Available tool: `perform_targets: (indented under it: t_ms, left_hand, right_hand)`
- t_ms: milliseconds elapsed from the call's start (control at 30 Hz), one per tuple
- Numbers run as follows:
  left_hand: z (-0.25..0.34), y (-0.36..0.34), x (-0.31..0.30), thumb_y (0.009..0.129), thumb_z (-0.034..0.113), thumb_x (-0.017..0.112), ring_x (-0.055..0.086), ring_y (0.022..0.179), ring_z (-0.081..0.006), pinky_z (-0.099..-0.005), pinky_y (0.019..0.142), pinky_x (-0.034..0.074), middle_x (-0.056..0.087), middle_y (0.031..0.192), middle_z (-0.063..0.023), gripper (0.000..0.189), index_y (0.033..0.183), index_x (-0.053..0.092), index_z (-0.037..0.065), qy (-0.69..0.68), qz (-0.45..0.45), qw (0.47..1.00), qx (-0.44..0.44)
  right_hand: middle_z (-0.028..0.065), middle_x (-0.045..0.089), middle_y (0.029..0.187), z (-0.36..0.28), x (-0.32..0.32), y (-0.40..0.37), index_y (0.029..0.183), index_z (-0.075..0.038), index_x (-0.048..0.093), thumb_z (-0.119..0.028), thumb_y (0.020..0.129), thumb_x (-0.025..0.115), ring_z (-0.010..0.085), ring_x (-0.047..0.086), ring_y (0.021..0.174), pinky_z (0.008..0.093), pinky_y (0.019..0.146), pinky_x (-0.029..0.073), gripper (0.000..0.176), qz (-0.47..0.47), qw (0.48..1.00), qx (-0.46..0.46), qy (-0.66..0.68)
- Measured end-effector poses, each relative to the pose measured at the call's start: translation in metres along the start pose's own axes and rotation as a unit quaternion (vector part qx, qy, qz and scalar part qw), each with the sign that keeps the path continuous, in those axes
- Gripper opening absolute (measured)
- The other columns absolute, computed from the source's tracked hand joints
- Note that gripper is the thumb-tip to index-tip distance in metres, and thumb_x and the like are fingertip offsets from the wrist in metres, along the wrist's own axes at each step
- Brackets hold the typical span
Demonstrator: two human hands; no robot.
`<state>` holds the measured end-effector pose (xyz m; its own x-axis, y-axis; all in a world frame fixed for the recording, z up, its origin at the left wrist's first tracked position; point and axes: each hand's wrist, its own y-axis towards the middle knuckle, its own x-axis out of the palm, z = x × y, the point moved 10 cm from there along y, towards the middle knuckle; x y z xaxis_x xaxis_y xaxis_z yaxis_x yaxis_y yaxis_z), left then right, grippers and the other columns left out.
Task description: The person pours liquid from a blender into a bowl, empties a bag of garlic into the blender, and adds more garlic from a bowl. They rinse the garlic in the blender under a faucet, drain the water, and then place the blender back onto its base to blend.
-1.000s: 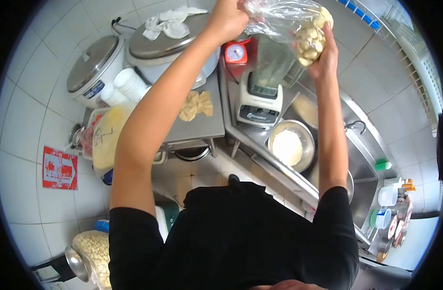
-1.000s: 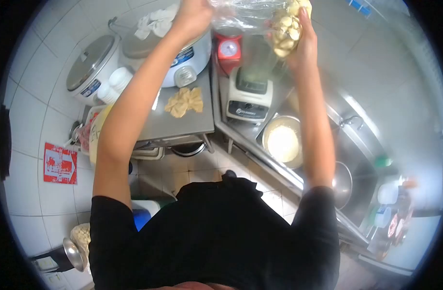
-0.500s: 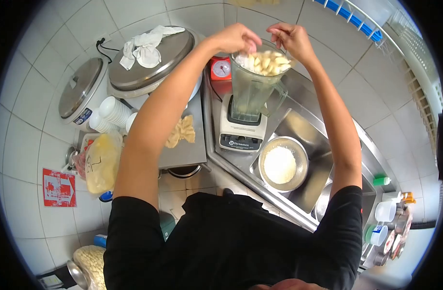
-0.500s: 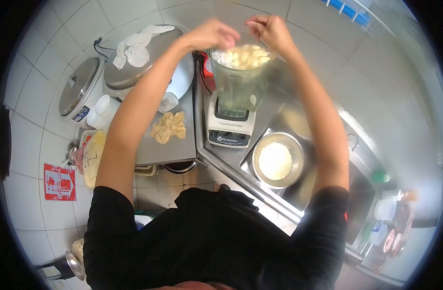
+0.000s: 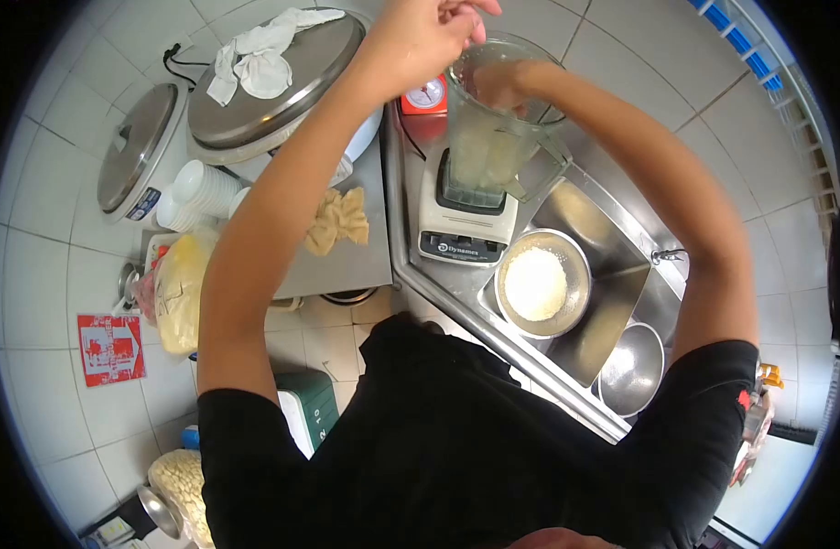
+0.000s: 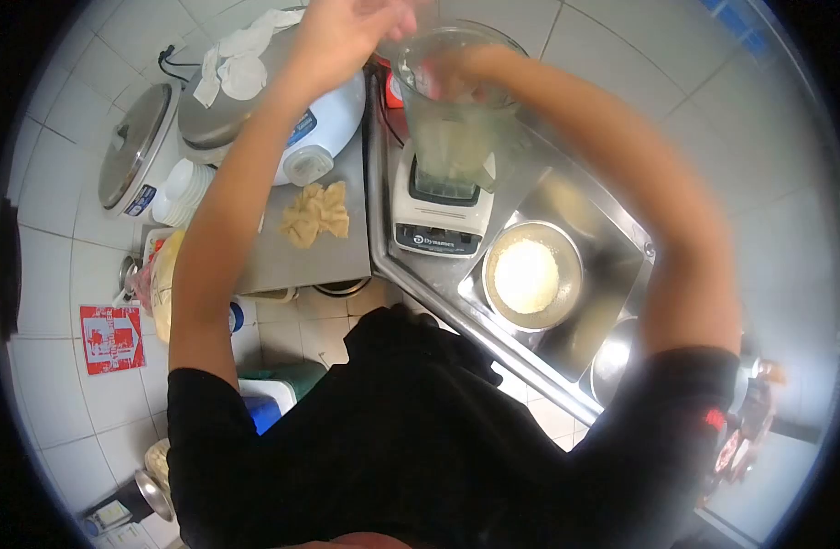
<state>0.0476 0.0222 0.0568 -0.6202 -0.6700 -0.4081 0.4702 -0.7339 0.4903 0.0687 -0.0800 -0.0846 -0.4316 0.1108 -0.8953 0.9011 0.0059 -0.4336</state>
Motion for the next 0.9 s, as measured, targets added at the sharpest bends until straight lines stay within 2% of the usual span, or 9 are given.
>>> perform_targets:
  t_ms: [200, 233, 267, 367, 467, 567, 633, 700, 900]
  left_hand:
    - [-0.002, -0.023, -0.027, 0.084, -0.005, 0.048, 0.054, 0.063, -0.0072, -0.0195, 0.055, 0.043, 0.061, 0.072, -0.0042, 0.02, 0.1, 0.06, -0.005, -0.126, 0.011, 0.992, 0.014]
    - [0.0, -0.023, -0.031, 0.084, -0.006, 0.048, 0.054, 0.063, -0.007, -0.0192, 0.055, 0.043, 0.061, 0.073, -0.0042, 0.02, 0.101, 0.06, -0.005, -0.147, 0.006, 0.988, 0.038]
    - [-0.003, -0.02, -0.035, 0.084, -0.006, 0.048, 0.054, 0.063, -0.007, -0.0192, 0.055, 0.043, 0.061, 0.073, -0.0042, 0.02, 0.101, 0.06, -0.005, -0.152, 0.007, 0.987, 0.044]
    - [-0.027, -0.007, -0.039, 0.083, -0.003, 0.053, 0.054, 0.061, -0.0103, -0.0225, 0.056, 0.044, 0.062, 0.074, -0.0073, 0.013, 0.092, 0.061, -0.004, -0.22, -0.011, 0.975, -0.007]
    - [-0.016, 0.016, -0.016, 0.078, 0.009, 0.062, 0.06, 0.094, -0.0221, -0.0304, 0.08, 0.049, 0.059, 0.112, -0.0158, 0.044, 0.121, 0.054, 0.004, -0.067, -0.107, 0.982, 0.138]
    - [-0.02, 0.028, 0.02, 0.076, 0.012, 0.065, 0.055, 0.105, -0.0242, -0.0321, 0.092, 0.044, 0.054, 0.123, -0.0147, 0.058, 0.131, 0.045, 0.008, 0.11, -0.174, 0.954, 0.22]
    - [-0.029, 0.038, 0.048, 0.074, 0.012, 0.068, 0.058, 0.094, -0.0237, -0.0322, 0.083, 0.046, 0.06, 0.112, -0.0152, 0.048, 0.119, 0.054, 0.003, 0.073, -0.261, 0.944, 0.189]
    - [-0.059, 0.038, 0.082, 0.073, 0.012, 0.068, 0.058, 0.079, -0.0226, -0.0343, 0.07, 0.046, 0.063, 0.091, -0.0137, 0.029, 0.098, 0.06, -0.001, 0.21, -0.373, 0.9, 0.081]
    - [-0.032, 0.063, 0.053, 0.073, 0.013, 0.069, 0.054, 0.068, -0.0198, -0.0351, 0.061, 0.042, 0.06, 0.073, -0.01, 0.019, 0.082, 0.059, 0.0, 0.165, -0.276, 0.934, 0.153]
  right_hand:
    - [0.0161, 0.064, 0.095, 0.031, 0.056, 0.044, 0.101, -0.002, 0.063, -0.01, 0.078, 0.054, 0.0309, 0.065, 0.083, 0.0424, 0.064, 0.053, 0.026, -0.054, 0.998, 0.012, 0.036]
    - [0.0162, 0.064, 0.094, 0.015, 0.043, 0.031, 0.098, -0.002, 0.063, -0.01, 0.077, 0.054, 0.0316, 0.064, 0.084, 0.0422, 0.065, 0.052, 0.024, -0.027, 0.996, -0.033, -0.072]
    - [0.0162, 0.064, 0.094, -0.002, 0.025, 0.017, 0.095, -0.002, 0.064, -0.011, 0.077, 0.055, 0.0323, 0.064, 0.084, 0.0421, 0.066, 0.052, 0.022, 0.004, 0.98, -0.08, -0.183]
    - [0.0115, 0.061, 0.072, -0.029, -0.051, -0.051, 0.076, -0.004, 0.061, -0.013, 0.073, 0.064, 0.0302, 0.059, 0.072, 0.0402, 0.062, 0.045, 0.011, 0.165, 0.974, -0.041, -0.149]
    - [0.0108, 0.061, 0.068, -0.033, -0.115, -0.126, 0.078, -0.003, 0.061, -0.01, 0.076, 0.063, 0.0269, 0.06, 0.068, 0.0379, 0.06, 0.045, 0.007, 0.35, 0.926, 0.004, -0.143]
    - [0.0062, 0.067, 0.078, -0.022, -0.126, -0.183, 0.08, -0.008, 0.063, -0.011, 0.078, 0.063, 0.0281, 0.063, 0.066, 0.0352, 0.058, 0.049, 0.004, 0.505, 0.861, 0.007, -0.057]
    - [0.0048, 0.067, 0.074, -0.004, -0.104, -0.2, 0.081, -0.009, 0.063, -0.008, 0.077, 0.066, 0.0251, 0.063, 0.062, 0.0322, 0.054, 0.049, 0.005, 0.547, 0.835, 0.007, -0.059]
    - [0.0107, 0.064, 0.072, -0.008, -0.078, -0.211, 0.085, -0.001, 0.064, 0.001, 0.078, 0.063, 0.0201, 0.061, 0.057, 0.0284, 0.052, 0.046, 0.007, 0.563, 0.819, -0.052, -0.097]
    - [0.0088, 0.064, 0.071, 0.017, -0.057, -0.214, 0.083, -0.001, 0.063, 0.001, 0.078, 0.063, 0.0196, 0.061, 0.058, 0.0276, 0.053, 0.048, 0.005, 0.53, 0.845, 0.068, -0.014]
